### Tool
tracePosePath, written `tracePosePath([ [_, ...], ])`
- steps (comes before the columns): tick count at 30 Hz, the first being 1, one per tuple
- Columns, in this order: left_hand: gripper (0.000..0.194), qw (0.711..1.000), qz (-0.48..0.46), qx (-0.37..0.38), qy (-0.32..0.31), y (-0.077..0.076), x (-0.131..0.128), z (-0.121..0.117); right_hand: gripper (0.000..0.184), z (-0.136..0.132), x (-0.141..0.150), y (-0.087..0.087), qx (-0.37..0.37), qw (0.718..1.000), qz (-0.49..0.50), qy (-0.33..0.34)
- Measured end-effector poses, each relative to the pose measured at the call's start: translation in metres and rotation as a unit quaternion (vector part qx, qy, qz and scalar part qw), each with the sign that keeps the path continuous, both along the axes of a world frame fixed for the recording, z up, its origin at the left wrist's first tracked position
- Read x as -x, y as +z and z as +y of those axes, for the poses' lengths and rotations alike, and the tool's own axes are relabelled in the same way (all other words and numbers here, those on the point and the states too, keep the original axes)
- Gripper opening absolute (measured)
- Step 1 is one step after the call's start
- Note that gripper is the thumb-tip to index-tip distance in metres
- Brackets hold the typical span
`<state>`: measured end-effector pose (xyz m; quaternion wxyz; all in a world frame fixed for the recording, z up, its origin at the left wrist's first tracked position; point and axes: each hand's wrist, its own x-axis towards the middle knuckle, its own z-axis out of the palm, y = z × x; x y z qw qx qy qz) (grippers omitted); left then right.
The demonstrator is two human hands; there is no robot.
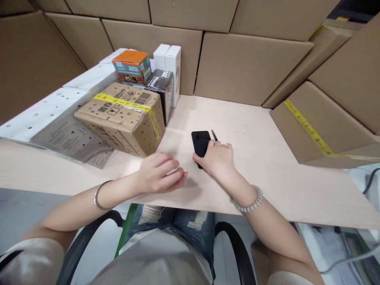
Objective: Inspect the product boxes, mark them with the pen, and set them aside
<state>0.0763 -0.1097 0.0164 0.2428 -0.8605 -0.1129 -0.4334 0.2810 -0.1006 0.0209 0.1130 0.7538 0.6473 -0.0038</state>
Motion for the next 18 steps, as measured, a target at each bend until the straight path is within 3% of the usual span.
tracePosePath([
  [2, 0.004, 0.986, -0.123, -0.052, 0.101, 0.011, 0.005, -0.001, 0.072, 0.000, -0.002, 0.003, 0.010, 1.000, -0.003, -0.004],
  [5, 0.030, 0.945, -0.195, -0.039, 0.261, 0.018, 0.011, 0.006, 0.073, 0.001, -0.005, 0.006, 0.033, 0.999, -0.010, -0.012],
  [7, 0.038, 0.926, -0.193, -0.014, 0.324, 0.017, 0.014, 0.013, 0.073, 0.002, -0.010, 0.007, 0.045, 0.999, -0.015, -0.014],
  [13, 0.053, 0.921, -0.145, 0.137, 0.335, 0.012, 0.018, 0.022, 0.074, 0.004, -0.021, 0.008, 0.053, 0.998, -0.014, -0.022],
  [15, 0.050, 0.919, -0.156, 0.150, 0.329, 0.012, 0.020, 0.021, 0.079, 0.003, -0.022, 0.007, 0.030, 0.999, -0.010, -0.020],
  [18, 0.047, 0.925, -0.167, 0.120, 0.320, 0.013, 0.022, 0.020, 0.081, 0.003, -0.020, 0.005, -0.071, 0.997, 0.012, 0.006],
])
